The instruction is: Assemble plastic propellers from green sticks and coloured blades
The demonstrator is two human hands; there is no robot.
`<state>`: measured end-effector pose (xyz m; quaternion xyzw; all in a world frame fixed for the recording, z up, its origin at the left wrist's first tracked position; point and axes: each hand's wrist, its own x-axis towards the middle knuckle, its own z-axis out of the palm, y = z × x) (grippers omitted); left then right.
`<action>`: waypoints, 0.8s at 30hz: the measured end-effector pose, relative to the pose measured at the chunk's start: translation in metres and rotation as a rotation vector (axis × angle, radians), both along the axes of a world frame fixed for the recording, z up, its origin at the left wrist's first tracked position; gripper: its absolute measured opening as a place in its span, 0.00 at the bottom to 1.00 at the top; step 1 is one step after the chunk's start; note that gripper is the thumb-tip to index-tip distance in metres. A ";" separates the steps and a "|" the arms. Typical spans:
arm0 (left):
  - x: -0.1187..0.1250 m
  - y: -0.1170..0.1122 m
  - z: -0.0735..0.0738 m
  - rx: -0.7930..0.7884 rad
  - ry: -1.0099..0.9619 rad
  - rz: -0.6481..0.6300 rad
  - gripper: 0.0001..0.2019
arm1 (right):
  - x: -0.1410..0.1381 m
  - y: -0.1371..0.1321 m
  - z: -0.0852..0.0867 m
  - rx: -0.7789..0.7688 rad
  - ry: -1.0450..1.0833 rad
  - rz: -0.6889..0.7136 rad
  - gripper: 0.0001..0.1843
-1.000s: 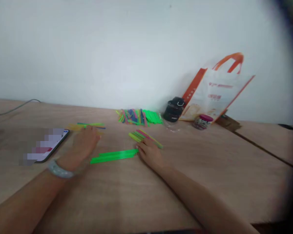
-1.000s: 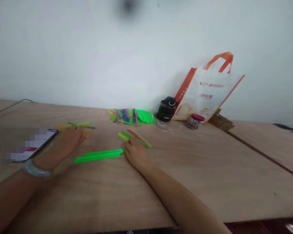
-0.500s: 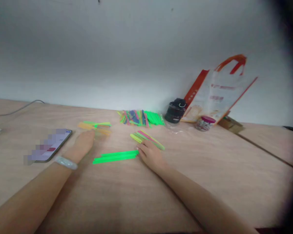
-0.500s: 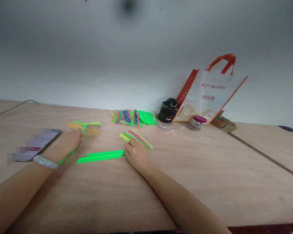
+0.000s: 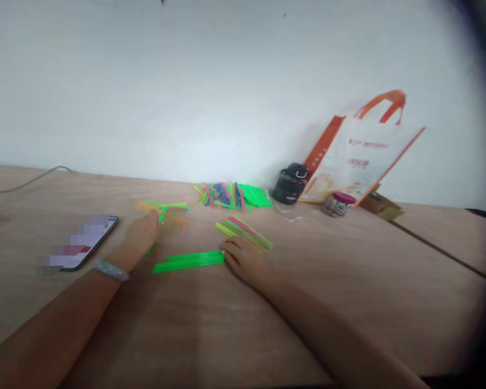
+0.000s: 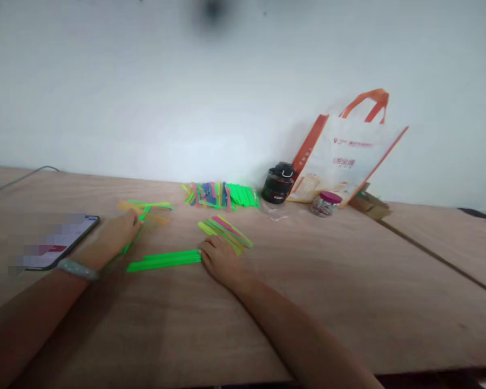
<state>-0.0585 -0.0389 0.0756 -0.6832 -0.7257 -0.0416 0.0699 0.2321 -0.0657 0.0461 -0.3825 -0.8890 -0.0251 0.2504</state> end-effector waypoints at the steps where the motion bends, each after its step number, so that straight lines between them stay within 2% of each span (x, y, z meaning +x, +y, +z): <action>1: 0.000 0.000 0.000 0.004 0.002 0.010 0.16 | 0.000 0.000 0.000 0.001 0.003 0.001 0.12; 6: -0.007 0.004 -0.002 -0.026 0.024 -0.015 0.16 | 0.001 -0.002 0.003 0.005 0.021 -0.002 0.12; 9: -0.009 0.004 0.003 -0.036 0.023 -0.016 0.18 | 0.001 -0.002 0.005 -0.012 0.054 -0.002 0.12; 13: 0.005 -0.010 0.019 0.122 -0.067 -0.070 0.17 | -0.002 -0.003 0.008 -0.069 0.237 -0.013 0.13; 15: 0.021 -0.021 0.023 0.233 -0.153 -0.153 0.15 | -0.005 -0.004 0.009 -0.148 0.369 -0.033 0.14; 17: 0.042 -0.033 0.021 0.310 -0.241 -0.351 0.14 | -0.008 -0.005 0.008 -0.282 0.493 -0.057 0.17; 20: 0.071 -0.050 0.007 0.296 -0.305 -0.590 0.11 | -0.011 -0.006 0.005 -0.488 0.637 -0.055 0.20; 24: 0.094 -0.063 -0.011 0.258 -0.309 -0.748 0.10 | -0.014 -0.009 0.004 -0.646 0.720 0.024 0.17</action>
